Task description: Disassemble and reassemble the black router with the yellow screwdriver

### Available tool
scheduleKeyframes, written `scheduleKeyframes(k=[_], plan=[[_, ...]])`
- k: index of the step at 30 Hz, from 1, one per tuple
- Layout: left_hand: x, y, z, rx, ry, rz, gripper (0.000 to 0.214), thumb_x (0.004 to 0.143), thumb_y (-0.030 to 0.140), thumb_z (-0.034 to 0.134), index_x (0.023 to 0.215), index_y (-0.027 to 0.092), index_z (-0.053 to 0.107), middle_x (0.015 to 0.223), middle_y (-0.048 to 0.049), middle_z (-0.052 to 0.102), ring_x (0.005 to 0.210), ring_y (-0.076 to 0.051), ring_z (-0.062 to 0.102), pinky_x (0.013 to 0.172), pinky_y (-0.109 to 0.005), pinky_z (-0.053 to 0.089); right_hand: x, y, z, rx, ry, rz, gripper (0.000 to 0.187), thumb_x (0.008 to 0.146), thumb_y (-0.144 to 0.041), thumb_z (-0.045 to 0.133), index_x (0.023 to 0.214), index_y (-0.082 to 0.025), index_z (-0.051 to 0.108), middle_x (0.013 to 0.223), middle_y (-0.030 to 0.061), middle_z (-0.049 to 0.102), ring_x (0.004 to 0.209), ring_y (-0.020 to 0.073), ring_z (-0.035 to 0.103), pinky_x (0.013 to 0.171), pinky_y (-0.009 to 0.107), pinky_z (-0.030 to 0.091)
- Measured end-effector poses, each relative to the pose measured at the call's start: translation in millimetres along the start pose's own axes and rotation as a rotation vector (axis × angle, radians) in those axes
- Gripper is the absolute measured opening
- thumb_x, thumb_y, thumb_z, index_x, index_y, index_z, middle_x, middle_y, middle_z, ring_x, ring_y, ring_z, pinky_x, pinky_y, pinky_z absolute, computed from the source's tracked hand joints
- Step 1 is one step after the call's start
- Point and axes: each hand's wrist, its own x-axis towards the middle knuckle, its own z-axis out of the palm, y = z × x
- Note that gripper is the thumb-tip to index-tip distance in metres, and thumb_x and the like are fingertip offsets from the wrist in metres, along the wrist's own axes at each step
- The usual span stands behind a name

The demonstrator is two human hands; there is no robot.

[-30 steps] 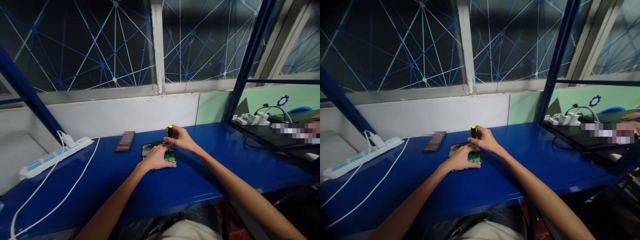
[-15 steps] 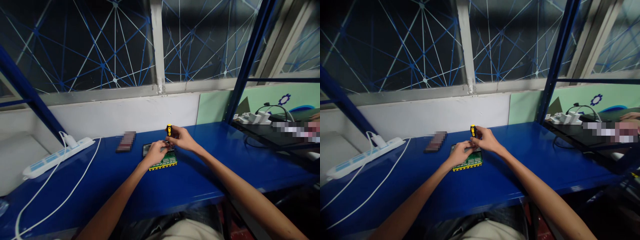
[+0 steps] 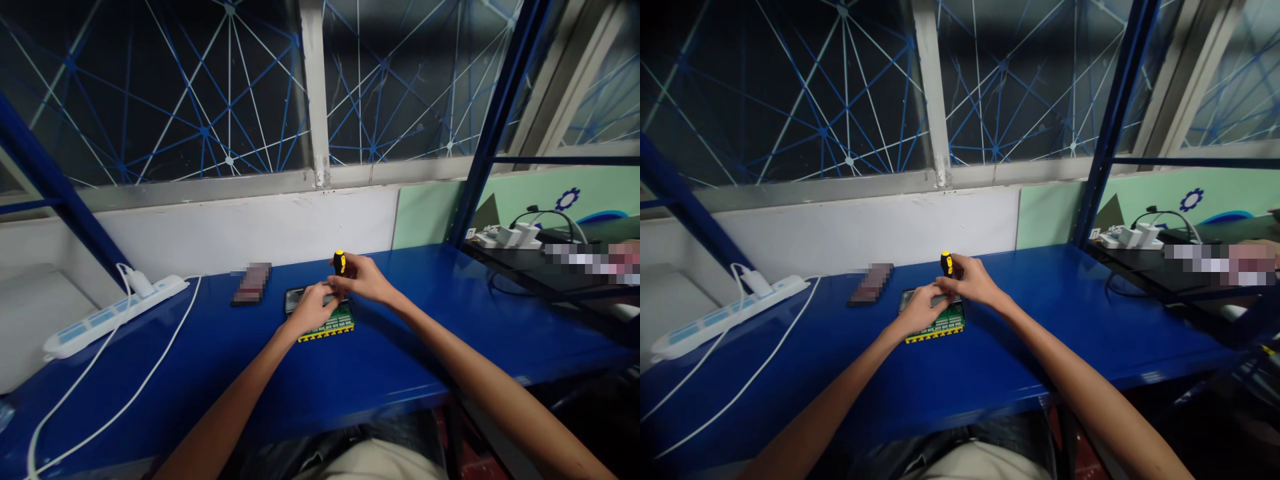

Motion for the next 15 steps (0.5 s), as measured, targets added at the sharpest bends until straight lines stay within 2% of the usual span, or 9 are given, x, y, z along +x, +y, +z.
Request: scheduleKeyframes(k=[7, 15], plan=[[0.3, 5.0, -1.0, -0.028, 0.025, -0.062, 0.017, 0.084, 0.016, 0.061, 0.094, 0.021, 0.074, 0.097, -0.0029, 0.074, 0.093, -0.021, 0.068, 0.084, -0.029, 0.049, 0.2, 0.9, 0.3, 0.012, 0.0, 0.012, 0.036, 0.079, -0.042, 0.064, 0.105, -0.017, 0.061, 0.071, 0.0012, 0.06, 0.062, 0.0141, 0.052, 0.057, 0.028, 0.038], [0.1, 4.2, 1.4, -0.016, 0.068, -0.042, 0.013, 0.082, 0.017, 0.064, 0.089, 0.02, 0.074, 0.093, -0.002, 0.075, 0.088, -0.02, 0.068, 0.08, -0.028, 0.049, -0.5, 0.5, 0.6, 0.038, 0.007, 0.022, 0.035, 0.079, -0.04, 0.064, 0.104, -0.016, 0.063, 0.07, 0.002, 0.061, 0.063, 0.0151, 0.055, 0.059, 0.029, 0.041]])
